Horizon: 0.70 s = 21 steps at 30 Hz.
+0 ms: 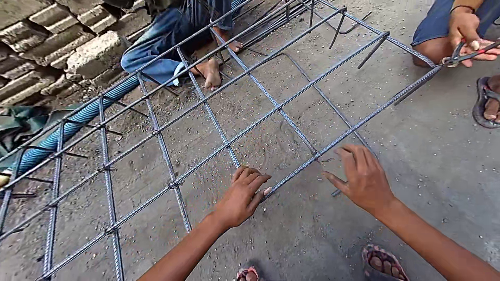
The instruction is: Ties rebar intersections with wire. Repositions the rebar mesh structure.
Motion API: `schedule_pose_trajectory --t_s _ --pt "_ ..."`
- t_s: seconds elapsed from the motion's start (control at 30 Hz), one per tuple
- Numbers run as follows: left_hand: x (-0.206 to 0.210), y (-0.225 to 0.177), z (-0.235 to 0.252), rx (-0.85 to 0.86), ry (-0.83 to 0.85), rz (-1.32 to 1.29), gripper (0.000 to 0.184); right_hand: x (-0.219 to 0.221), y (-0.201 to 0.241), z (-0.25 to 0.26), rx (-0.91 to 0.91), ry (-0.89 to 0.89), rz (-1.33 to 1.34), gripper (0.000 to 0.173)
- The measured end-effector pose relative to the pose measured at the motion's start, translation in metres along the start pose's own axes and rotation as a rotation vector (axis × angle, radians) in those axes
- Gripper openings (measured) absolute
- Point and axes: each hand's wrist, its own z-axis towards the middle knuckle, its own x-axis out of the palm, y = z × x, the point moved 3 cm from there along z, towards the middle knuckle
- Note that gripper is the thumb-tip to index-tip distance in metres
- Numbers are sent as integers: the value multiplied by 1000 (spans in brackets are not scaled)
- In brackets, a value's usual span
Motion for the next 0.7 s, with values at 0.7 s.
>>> schedule_pose_trajectory --t_s 0.7 --pt "-21 2 -56 -331 -438 -244 48 16 -10 31 790 696 964 44"
